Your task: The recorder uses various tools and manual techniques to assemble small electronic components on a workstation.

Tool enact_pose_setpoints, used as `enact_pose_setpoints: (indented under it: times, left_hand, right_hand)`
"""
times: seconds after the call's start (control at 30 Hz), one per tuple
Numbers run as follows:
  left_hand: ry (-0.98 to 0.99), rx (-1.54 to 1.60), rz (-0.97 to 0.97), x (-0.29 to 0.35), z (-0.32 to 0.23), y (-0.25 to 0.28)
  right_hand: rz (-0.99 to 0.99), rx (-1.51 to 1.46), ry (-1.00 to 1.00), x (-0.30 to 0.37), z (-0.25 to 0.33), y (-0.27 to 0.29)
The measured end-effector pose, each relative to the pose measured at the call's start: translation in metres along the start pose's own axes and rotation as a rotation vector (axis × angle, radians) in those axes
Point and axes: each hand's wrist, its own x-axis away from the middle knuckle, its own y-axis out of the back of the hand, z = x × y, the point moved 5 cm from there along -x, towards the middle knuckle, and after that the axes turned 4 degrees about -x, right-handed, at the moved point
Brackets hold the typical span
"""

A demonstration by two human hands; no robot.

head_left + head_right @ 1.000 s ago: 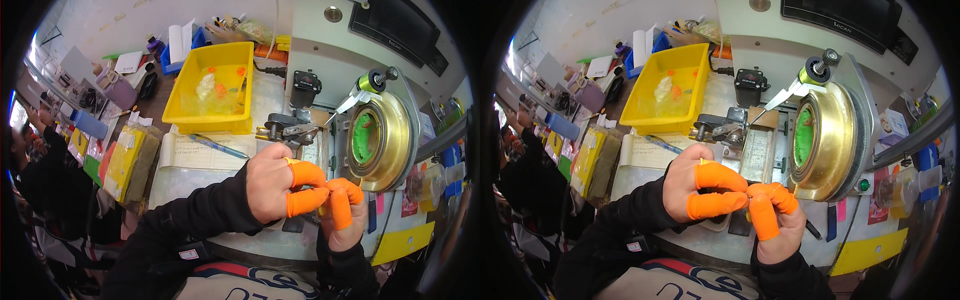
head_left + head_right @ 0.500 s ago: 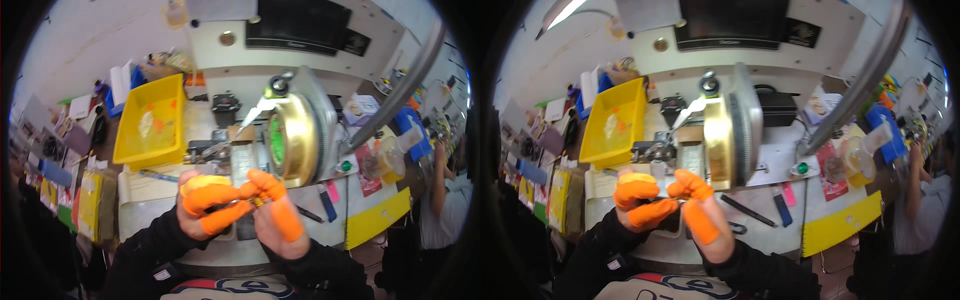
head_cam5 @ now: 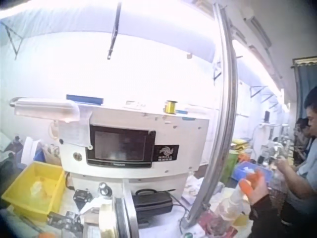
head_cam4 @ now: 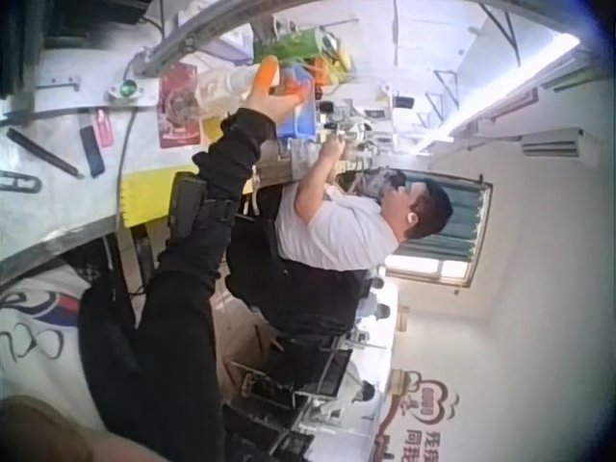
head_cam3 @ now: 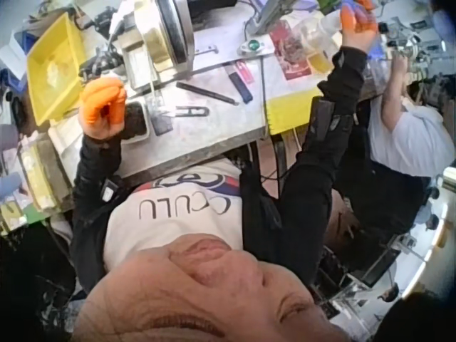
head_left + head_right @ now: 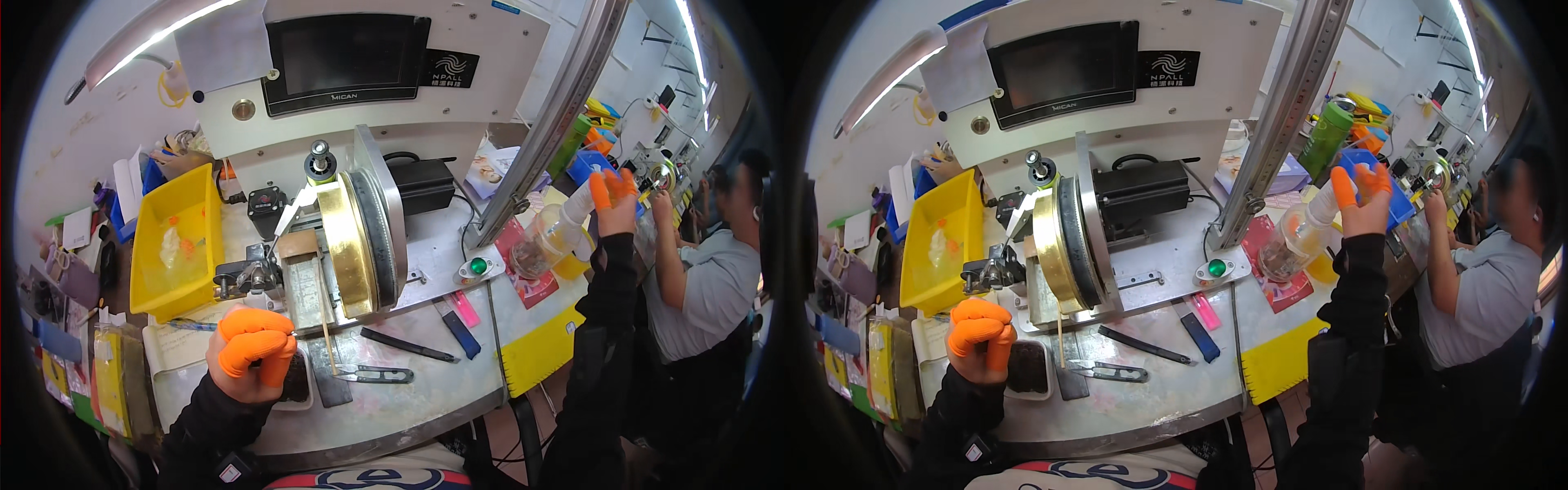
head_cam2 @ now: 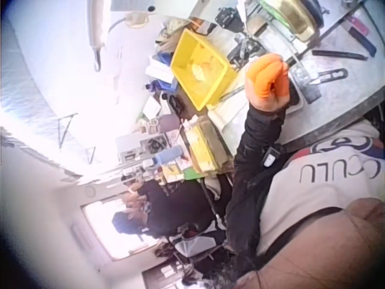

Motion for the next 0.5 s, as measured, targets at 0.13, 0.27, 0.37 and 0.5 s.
enact_pose_setpoints:
  times: [0.13, 0.27, 0.37, 0.5]
  left_hand:
    - [-0.046, -0.057, -0.027, 0.007, 0.005, 0.001]
    - [-0.122, -0.195, 0.001, 0.007, -0.001, -0.004]
    - [-0.083, -0.185, -0.005, 0.008, -0.001, 0.009]
    - [-0.182, -0.18, 0.067, 0.007, -0.001, 0.006]
  right_hand:
    - [0.255, 0.01, -0.096, 0.016, -0.002, -0.023]
    - [0.063, 0.367, 0.391, 0.051, 0.081, -0.015]
    - [0.147, 0.229, 0.905, 0.08, 0.162, -0.011]
    - [0.784, -0.33, 0.78, 0.134, 0.221, -0.031]
